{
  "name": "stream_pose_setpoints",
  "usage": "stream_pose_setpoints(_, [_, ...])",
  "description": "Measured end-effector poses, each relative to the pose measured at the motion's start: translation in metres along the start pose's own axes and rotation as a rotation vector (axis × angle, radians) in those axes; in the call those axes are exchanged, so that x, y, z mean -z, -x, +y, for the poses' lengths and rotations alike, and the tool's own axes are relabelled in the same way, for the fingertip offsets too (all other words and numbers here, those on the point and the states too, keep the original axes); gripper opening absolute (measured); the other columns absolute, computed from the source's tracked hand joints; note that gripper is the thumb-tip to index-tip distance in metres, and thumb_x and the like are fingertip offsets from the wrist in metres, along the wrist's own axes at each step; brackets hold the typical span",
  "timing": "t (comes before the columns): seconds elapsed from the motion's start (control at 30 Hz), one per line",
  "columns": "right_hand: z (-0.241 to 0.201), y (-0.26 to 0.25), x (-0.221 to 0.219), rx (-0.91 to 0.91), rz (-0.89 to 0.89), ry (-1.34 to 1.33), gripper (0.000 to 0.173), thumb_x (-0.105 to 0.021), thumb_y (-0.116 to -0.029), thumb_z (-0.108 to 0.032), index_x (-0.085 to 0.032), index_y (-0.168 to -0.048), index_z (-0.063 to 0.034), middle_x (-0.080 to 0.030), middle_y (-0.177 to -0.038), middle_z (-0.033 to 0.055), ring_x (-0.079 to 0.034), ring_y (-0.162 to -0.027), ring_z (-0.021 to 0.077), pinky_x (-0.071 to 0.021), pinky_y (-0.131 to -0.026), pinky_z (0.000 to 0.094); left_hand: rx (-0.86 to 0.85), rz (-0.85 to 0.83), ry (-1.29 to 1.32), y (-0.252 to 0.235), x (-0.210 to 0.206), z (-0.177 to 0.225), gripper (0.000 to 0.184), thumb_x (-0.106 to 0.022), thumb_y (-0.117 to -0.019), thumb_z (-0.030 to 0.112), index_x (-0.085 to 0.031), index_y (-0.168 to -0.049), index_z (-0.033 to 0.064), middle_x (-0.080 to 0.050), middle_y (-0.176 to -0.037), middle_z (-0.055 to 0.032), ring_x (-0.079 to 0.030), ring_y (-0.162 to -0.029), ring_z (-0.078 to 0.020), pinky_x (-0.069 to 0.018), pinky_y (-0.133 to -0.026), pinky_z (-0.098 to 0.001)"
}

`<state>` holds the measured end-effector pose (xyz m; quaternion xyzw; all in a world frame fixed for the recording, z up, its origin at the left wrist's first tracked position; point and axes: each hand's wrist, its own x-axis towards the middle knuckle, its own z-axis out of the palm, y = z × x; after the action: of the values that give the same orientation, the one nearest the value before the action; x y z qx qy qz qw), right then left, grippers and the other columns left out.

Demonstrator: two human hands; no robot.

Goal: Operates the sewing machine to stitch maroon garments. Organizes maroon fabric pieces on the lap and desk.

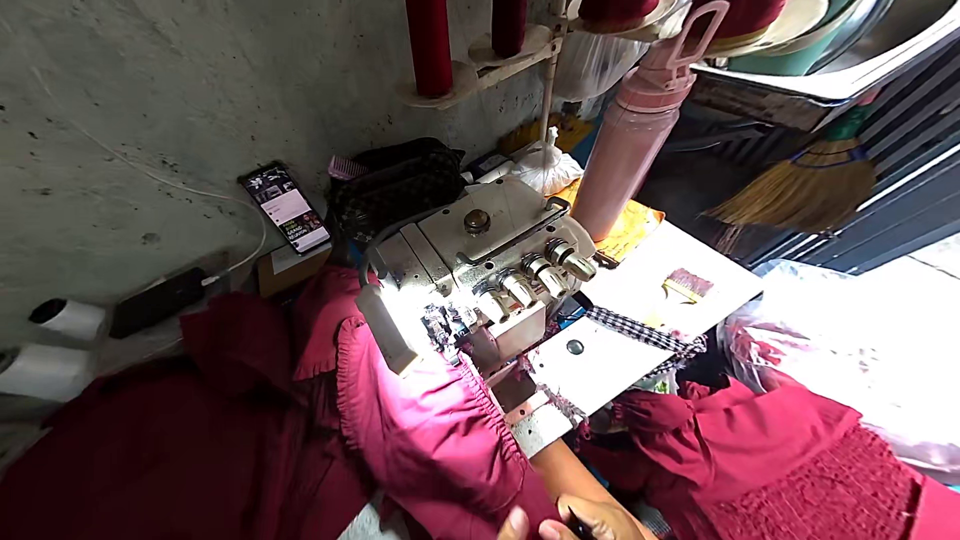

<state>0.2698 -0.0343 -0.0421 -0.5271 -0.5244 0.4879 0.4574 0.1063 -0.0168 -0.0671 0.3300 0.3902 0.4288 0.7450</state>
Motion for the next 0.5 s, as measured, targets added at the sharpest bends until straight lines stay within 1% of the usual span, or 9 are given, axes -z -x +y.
stream_pose_setpoints(0.03, [0.000,0.000,0.001,0.040,0.019,-0.002,0.037,-0.064,-0.1013,-0.021,-0.061,-0.078,0.0078,-0.058,-0.069,0.0104,-0.055,-0.065,0.0067,-0.0456,-0.062,0.0224,-0.113,0.118,0.078,-0.002,-0.020,0.003,0.015,-0.073,-0.0922,0.031,-0.077,-0.102,0.0208,-0.078,-0.098,0.0079,-0.072,-0.096,-0.0021,-0.0583,-0.091,-0.0257])
stream_pose_setpoints(0.07, [0.000,-0.001,0.001,0.077,0.031,-0.021,0.038,-0.064,-0.1011,-0.021,-0.060,-0.077,0.0079,-0.056,-0.075,0.0111,-0.054,-0.072,0.0075,-0.0439,-0.066,0.0212,-0.244,0.200,0.031,-0.004,-0.034,0.007,0.011,-0.068,-0.0954,0.021,-0.077,-0.101,0.0193,-0.078,-0.097,0.0090,-0.072,-0.096,-0.0004,-0.0577,-0.092,-0.0243])
stream_pose_setpoints(0.13, [0.002,-0.008,0.001,0.127,0.076,-0.041,0.037,-0.066,-0.0998,-0.021,-0.061,-0.075,0.0060,-0.056,-0.080,0.0094,-0.054,-0.076,0.0047,-0.0449,-0.068,0.0170,-0.487,0.261,-0.287,-0.008,-0.041,0.016,0.010,-0.066,-0.0952,0.008,-0.072,-0.102,0.0128,-0.076,-0.097,0.0133,-0.069,-0.099,0.0050,-0.0562,-0.093,-0.0201])
stream_pose_setpoints(0.17, [0.003,-0.013,0.001,0.148,0.098,-0.050,0.037,-0.066,-0.0996,-0.022,-0.061,-0.075,0.0052,-0.057,-0.078,0.0085,-0.055,-0.074,0.0036,-0.0456,-0.066,0.0162,-0.570,0.254,-0.464,-0.011,-0.038,0.023,0.008,-0.068,-0.0945,0.008,-0.072,-0.102,0.0088,-0.076,-0.097,0.0128,-0.068,-0.100,0.0066,-0.0560,-0.093,-0.0189])
stream_pose_setpoints(0.23, [0.004,-0.023,-0.002,0.181,0.117,-0.067,0.035,-0.066,-0.1003,-0.023,-0.061,-0.076,0.0025,-0.056,-0.076,0.0049,-0.054,-0.067,0.0004,-0.0463,-0.061,0.0132,-0.675,0.247,-0.759,-0.015,-0.030,0.039,0.014,-0.069,-0.0919,0.009,-0.071,-0.099,-0.0029,-0.076,-0.096,0.0033,-0.068,-0.098,0.0061,-0.0557,-0.092,-0.0174])
stream_pose_setpoints(0.27, [0.005,-0.030,-0.004,0.203,0.123,-0.079,0.035,-0.065,-0.1007,-0.023,-0.061,-0.077,0.0011,-0.056,-0.076,0.0031,-0.054,-0.064,-0.0016,-0.0466,-0.059,0.0114,-0.711,0.259,-0.882,-0.018,-0.026,0.046,0.019,-0.070,-0.0912,0.013,-0.071,-0.097,-0.0058,-0.075,-0.094,-0.0014,-0.068,-0.096,0.0051,-0.0552,-0.091,-0.0169])
stream_pose_setpoints(0.33, [0.007,-0.042,-0.007,0.230,0.137,-0.116,0.033,-0.065,-0.1007,-0.024,-0.061,-0.077,-0.0020,-0.055,-0.076,0.0003,-0.052,-0.060,-0.0036,-0.0462,-0.055,0.0101,-0.773,0.306,-1.049,-0.027,-0.020,0.055,0.028,-0.070,-0.0920,0.022,-0.071,-0.099,-0.0055,-0.075,-0.094,-0.0058,-0.069,-0.096,0.0030,-0.0552,-0.091,-0.0174])
stream_pose_setpoints(0.43, [0.006,-0.057,-0.011,0.236,0.172,-0.135,0.029,-0.067,-0.0989,-0.025,-0.063,-0.078,-0.0056,-0.055,-0.076,-0.0031,-0.052,-0.060,-0.0055,-0.0464,-0.054,0.0094,-0.779,0.414,-1.249,-0.038,-0.019,0.071,0.037,-0.067,-0.0920,0.032,-0.073,-0.099,-0.0039,-0.075,-0.094,-0.0108,-0.071,-0.095,-0.0059,-0.0559,-0.090,-0.0241])
stream_pose_setpoints(0.5, [0.004,-0.068,-0.014,0.251,0.193,-0.117,0.027,-0.067,-0.0982,-0.025,-0.065,-0.079,-0.0065,-0.056,-0.076,-0.0032,-0.053,-0.062,-0.0044,-0.0462,-0.055,0.0101,-0.731,0.474,-1.345,-0.047,-0.018,0.079,0.040,-0.063,-0.0935,0.036,-0.074,-0.099,-0.0019,-0.076,-0.094,-0.0138,-0.074,-0.092,-0.0161,-0.0584,-0.085,-0.0366])
